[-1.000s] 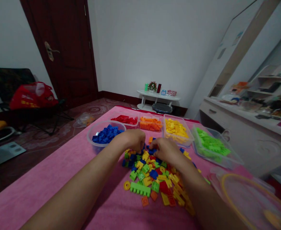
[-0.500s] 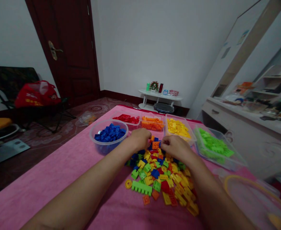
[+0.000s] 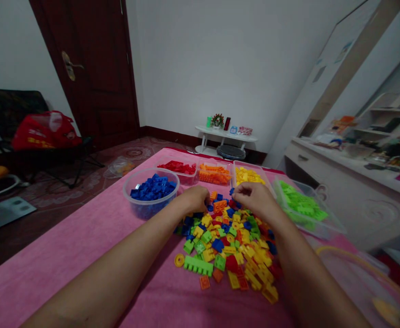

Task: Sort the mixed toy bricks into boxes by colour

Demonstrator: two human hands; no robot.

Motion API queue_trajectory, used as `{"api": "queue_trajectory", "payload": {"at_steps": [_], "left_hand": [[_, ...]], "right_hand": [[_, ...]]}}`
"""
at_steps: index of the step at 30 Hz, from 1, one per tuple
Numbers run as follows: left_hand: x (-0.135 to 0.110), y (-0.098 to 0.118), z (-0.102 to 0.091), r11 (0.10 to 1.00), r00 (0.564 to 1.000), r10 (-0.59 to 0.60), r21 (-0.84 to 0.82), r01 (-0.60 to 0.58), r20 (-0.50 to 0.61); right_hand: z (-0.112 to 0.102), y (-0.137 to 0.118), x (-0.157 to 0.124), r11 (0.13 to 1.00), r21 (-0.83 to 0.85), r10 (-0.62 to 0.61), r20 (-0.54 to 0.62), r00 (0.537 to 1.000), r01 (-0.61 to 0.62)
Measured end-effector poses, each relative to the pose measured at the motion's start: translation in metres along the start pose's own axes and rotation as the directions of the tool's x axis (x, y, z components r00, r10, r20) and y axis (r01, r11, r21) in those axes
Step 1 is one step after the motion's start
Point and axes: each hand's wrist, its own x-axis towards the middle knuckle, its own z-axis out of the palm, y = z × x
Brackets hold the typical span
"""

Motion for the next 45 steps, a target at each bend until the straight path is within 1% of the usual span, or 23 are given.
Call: {"api": "queue_trajectory", "payload": {"at_steps": [4, 9, 11, 13, 14, 15, 17, 19, 20, 22, 25, 27, 28, 30, 31, 33, 34, 35, 36, 37, 39, 42, 45], "left_hand": [[0.003, -0.003, 0.005, 0.999, 1.0, -0.004, -0.053, 0.003, -0.018], [0.004, -0.002, 0.005, 0.987, 0.999, -0.021, -0.161, 0.015, -0.038], [0.004, 0.0, 0.001, 0.963, 0.995, -0.065, -0.267, 0.044, -0.072], [0.004, 0.002, -0.005, 0.878, 0.988, -0.129, -0.473, 0.072, -0.089], [0.004, 0.005, -0.008, 0.784, 0.986, -0.153, -0.615, 0.078, -0.07], [0.004, 0.007, -0.01, 0.645, 0.986, -0.161, -0.76, 0.078, -0.036], [0.005, 0.012, -0.014, 0.267, 0.99, -0.13, -0.959, 0.093, 0.059], [0.006, 0.016, -0.016, -0.087, 0.984, -0.056, -0.983, 0.161, 0.166], [0.006, 0.018, -0.016, -0.205, 0.978, -0.01, -0.957, 0.204, 0.21], [0.005, 0.023, -0.014, -0.338, 0.962, 0.067, -0.902, 0.27, 0.263], [0.004, 0.029, -0.012, -0.412, 0.964, 0.105, -0.872, 0.265, 0.243], [0.002, 0.031, -0.016, -0.383, 0.971, 0.084, -0.892, 0.24, 0.225], [0.001, 0.031, -0.02, -0.329, 0.974, 0.059, -0.917, 0.225, 0.217], [-0.004, 0.027, -0.034, -0.123, 0.988, -0.036, -0.982, 0.146, 0.151], [-0.008, 0.023, -0.044, 0.032, 0.992, -0.094, -0.996, 0.084, 0.08], [-0.02, 0.011, -0.064, 0.443, 0.971, -0.191, -0.895, -0.047, -0.146], [-0.027, 0.003, -0.074, 0.668, 0.947, -0.207, -0.743, -0.047, -0.246], [-0.035, -0.005, -0.083, 0.848, 0.918, -0.213, -0.53, 0.003, -0.334], [-0.043, -0.013, -0.091, 0.947, 0.896, -0.216, -0.308, 0.095, -0.388], [-0.05, -0.019, -0.098, 0.972, 0.885, -0.231, -0.131, 0.194, -0.405], [-0.061, -0.029, -0.106, 0.955, 0.919, -0.245, 0.089, 0.284, -0.309], [-0.067, -0.032, -0.107, 0.955, 0.965, -0.209, 0.18, 0.236, -0.157], [-0.063, -0.027, -0.102, 0.979, 0.984, -0.101, 0.159, 0.124, -0.146]], "right_hand": [[0.002, -0.003, 0.001, 0.994, 0.108, 0.0, -0.038, 0.999, 0.004], [0.007, -0.005, 0.0, 0.992, 0.126, -0.031, 0.001, 1.0, 0.03], [0.007, -0.007, 0.0, 0.99, 0.139, -0.028, -0.002, 1.0, 0.028], [0.004, -0.011, -0.002, 0.987, 0.159, -0.022, -0.045, 0.999, 0.029], [0.002, -0.015, -0.003, 0.985, 0.172, -0.022, -0.076, 0.997, 0.035], [0.0, -0.018, -0.003, 0.981, 0.186, -0.027, -0.112, 0.993, 0.048], [-0.004, -0.027, -0.005, 0.971, 0.218, -0.057, -0.183, 0.982, 0.097], [-0.005, -0.033, -0.007, 0.961, 0.229, -0.1, -0.242, 0.965, 0.157], [-0.005, -0.035, -0.008, 0.958, 0.221, -0.122, -0.263, 0.957, 0.183], [-0.002, -0.037, -0.008, 0.958, 0.171, -0.177, -0.274, 0.945, 0.23], [0.003, -0.037, -0.009, 0.945, 0.076, -0.293, -0.234, 0.927, 0.318], [0.004, -0.039, -0.01, 0.932, 0.044, -0.341, -0.236, 0.91, 0.36], [0.004, -0.04, -0.011, 0.93, 0.037, -0.344, -0.254, 0.904, 0.365], [0.001, -0.043, -0.012, 0.935, 0.029, -0.328, -0.304, 0.894, 0.353], [-0.001, -0.044, -0.013, 0.939, 0.024, -0.318, -0.323, 0.891, 0.344], [-0.003, -0.045, -0.013, 0.943, 0.018, -0.306, -0.341, 0.889, 0.332], [-0.003, -0.044, -0.013, 0.945, 0.021, -0.3, -0.34, 0.891, 0.327], [-0.002, -0.044, -0.013, 0.947, 0.026, -0.295, -0.329, 0.897, 0.321], [0.0, -0.043, -0.012, 0.95, 0.031, -0.288, -0.309, 0.906, 0.312], [0.002, -0.042, -0.012, 0.952, 0.033, -0.283, -0.275, 0.919, 0.303], [0.01, -0.044, -0.013, 0.956, 0.022, -0.283, -0.171, 0.944, 0.291], [0.024, -0.053, -0.019, 0.944, 0.013, -0.329, 0.01, 0.944, 0.329], [0.043, -0.067, -0.032, 0.884, 0.027, -0.465, 0.15, 0.873, 0.466]]}}
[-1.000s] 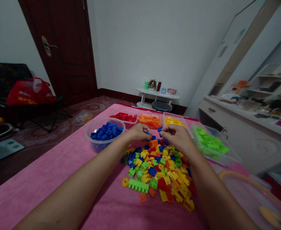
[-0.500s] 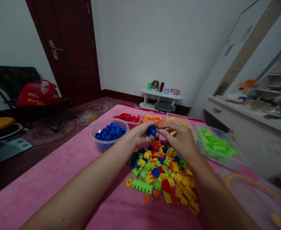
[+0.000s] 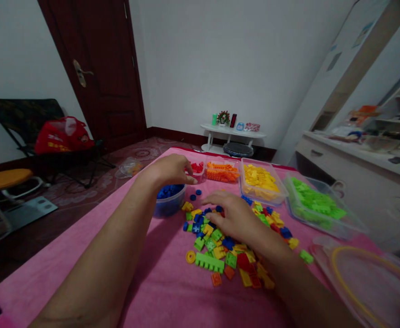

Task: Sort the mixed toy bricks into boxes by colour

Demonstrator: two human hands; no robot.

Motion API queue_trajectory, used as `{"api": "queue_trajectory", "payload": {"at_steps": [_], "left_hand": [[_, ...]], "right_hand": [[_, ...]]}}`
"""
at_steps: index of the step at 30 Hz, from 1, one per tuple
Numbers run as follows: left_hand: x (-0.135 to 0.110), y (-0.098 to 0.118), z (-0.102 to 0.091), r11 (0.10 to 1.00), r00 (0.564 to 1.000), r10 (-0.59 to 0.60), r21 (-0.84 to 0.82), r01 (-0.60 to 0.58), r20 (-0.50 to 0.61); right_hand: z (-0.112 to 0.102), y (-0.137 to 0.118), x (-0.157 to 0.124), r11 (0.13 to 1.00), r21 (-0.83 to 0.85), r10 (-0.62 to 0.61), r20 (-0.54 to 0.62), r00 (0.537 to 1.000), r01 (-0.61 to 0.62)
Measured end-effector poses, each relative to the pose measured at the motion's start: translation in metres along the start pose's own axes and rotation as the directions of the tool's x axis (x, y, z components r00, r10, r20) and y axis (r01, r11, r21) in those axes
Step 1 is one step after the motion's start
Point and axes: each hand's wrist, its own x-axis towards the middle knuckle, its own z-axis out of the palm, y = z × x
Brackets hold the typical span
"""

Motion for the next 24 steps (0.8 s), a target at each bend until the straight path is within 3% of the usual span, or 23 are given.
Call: {"api": "queue_trajectory", "payload": {"at_steps": [3, 6, 11, 14, 18, 21, 24], "left_hand": [[0.005, 0.007, 0.006, 0.992, 0.995, 0.097, -0.089, -0.094, 0.031], [0.01, 0.015, 0.015, 0.977, 0.984, 0.159, -0.156, -0.145, 0.076], [0.02, 0.039, 0.044, 0.996, 0.997, 0.073, -0.039, -0.074, -0.035], [0.027, 0.053, 0.067, 0.998, 1.0, 0.004, 0.058, -0.003, -0.019], [0.031, 0.061, 0.088, 0.989, 0.99, -0.084, 0.132, 0.07, 0.109], [0.032, 0.062, 0.094, 0.988, 0.988, -0.102, 0.131, 0.087, 0.113], [0.033, 0.06, 0.096, 0.99, 0.991, -0.094, 0.118, 0.083, 0.093]], "right_hand": [[0.018, -0.015, -0.004, 0.993, -0.056, -0.097, 0.136, 0.986, 0.105], [0.023, -0.021, -0.009, 0.99, -0.117, -0.054, 0.21, 0.976, 0.08], [-0.002, -0.01, -0.016, 0.988, -0.154, 0.047, 0.346, 0.937, 0.007], [-0.02, 0.003, -0.017, 0.98, -0.19, 0.139, 0.417, 0.898, -0.063], [-0.037, 0.02, -0.016, 0.972, -0.199, 0.186, 0.344, 0.92, -0.122], [-0.04, 0.027, -0.011, 0.978, -0.142, 0.185, 0.271, 0.945, -0.151], [-0.028, 0.027, -0.006, 0.975, -0.126, 0.202, 0.148, 0.968, -0.184]]}}
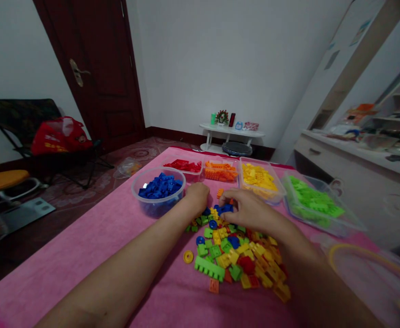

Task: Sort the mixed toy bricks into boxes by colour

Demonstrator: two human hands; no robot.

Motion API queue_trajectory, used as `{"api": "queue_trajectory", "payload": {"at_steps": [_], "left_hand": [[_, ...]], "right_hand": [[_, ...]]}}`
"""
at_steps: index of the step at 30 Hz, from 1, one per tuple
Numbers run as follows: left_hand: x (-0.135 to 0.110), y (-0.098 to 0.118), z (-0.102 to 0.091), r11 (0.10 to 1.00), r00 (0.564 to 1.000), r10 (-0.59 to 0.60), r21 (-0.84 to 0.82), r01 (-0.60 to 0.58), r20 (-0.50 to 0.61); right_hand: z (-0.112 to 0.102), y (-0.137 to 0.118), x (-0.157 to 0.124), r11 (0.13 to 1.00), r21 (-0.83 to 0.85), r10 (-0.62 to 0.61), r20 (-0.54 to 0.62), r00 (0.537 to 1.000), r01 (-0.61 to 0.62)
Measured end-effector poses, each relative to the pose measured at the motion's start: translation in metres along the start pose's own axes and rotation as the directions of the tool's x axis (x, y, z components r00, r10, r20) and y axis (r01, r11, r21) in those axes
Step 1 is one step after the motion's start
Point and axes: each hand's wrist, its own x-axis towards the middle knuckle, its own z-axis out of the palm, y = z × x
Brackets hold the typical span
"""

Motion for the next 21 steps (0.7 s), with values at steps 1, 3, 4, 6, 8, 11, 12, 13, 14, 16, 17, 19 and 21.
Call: {"api": "queue_trajectory", "payload": {"at_steps": [1, 3, 4, 6, 8, 11, 12, 13, 14, 16, 17, 19, 21], "left_hand": [[0.0, -0.001, 0.0, 1.0, 1.0, 0.003, -0.006, -0.003, -0.007], [0.002, -0.004, 0.001, 1.0, 0.999, 0.014, -0.021, -0.015, -0.029], [0.002, -0.006, 0.002, 0.999, 0.999, 0.02, -0.029, -0.021, -0.042], [0.003, -0.009, 0.002, 0.999, 0.997, 0.026, -0.045, -0.029, -0.071], [0.004, -0.013, 0.001, 0.998, 0.995, 0.024, -0.06, -0.03, -0.098], [0.005, -0.016, -0.001, 0.996, 0.992, 0.025, -0.084, -0.036, -0.123], [0.006, -0.016, -0.002, 0.995, 0.991, 0.03, -0.094, -0.042, -0.13], [0.007, -0.015, -0.003, 0.992, 0.99, 0.037, -0.115, -0.053, -0.138], [0.009, -0.013, -0.004, 0.986, 0.987, 0.05, -0.15, -0.073, -0.154], [0.011, -0.009, -0.005, 0.953, 0.973, 0.08, -0.271, -0.139, -0.218], [0.012, -0.006, -0.006, 0.919, 0.962, 0.085, -0.352, -0.176, -0.259], [0.015, -0.003, -0.008, 0.81, 0.947, 0.06, -0.539, -0.231, -0.314], [0.017, -0.002, -0.009, 0.593, 0.96, 0.002, -0.773, -0.226, -0.279]], "right_hand": [[0.006, -0.002, 0.003, 1.0, -0.008, 0.012, -0.04, 0.999, -0.012], [0.02, -0.005, 0.007, 0.999, -0.04, 0.028, -0.099, 0.995, -0.032], [0.027, -0.006, 0.009, 0.997, -0.063, 0.026, -0.112, 0.993, -0.033], [0.039, -0.008, 0.011, 0.993, -0.12, 0.006, -0.107, 0.994, -0.019], [0.047, -0.009, 0.012, 0.984, -0.179, -0.024, -0.077, 0.997, 0.01], [0.052, -0.01, 0.013, 0.972, -0.23, -0.053, -0.037, 0.998, 0.043], [0.053, -0.01, 0.013, 0.971, -0.233, -0.058, -0.028, 0.998, 0.05], [0.053, -0.01, 0.014, 0.972, -0.227, -0.064, -0.021, 0.998, 0.058], [0.052, -0.01, 0.014, 0.974, -0.215, -0.076, -0.017, 0.997, 0.07], [0.05, -0.009, 0.015, 0.98, -0.172, -0.103, -0.008, 0.995, 0.1], [0.047, -0.008, 0.015, 0.984, -0.143, -0.111, -0.004, 0.994, 0.109], [0.039, -0.004, 0.015, 0.991, -0.08, -0.11, 0.0, 0.994, 0.11], [0.028, 0.001, 0.013, 0.994, -0.024, -0.105, -0.017, 0.994, 0.105]]}}
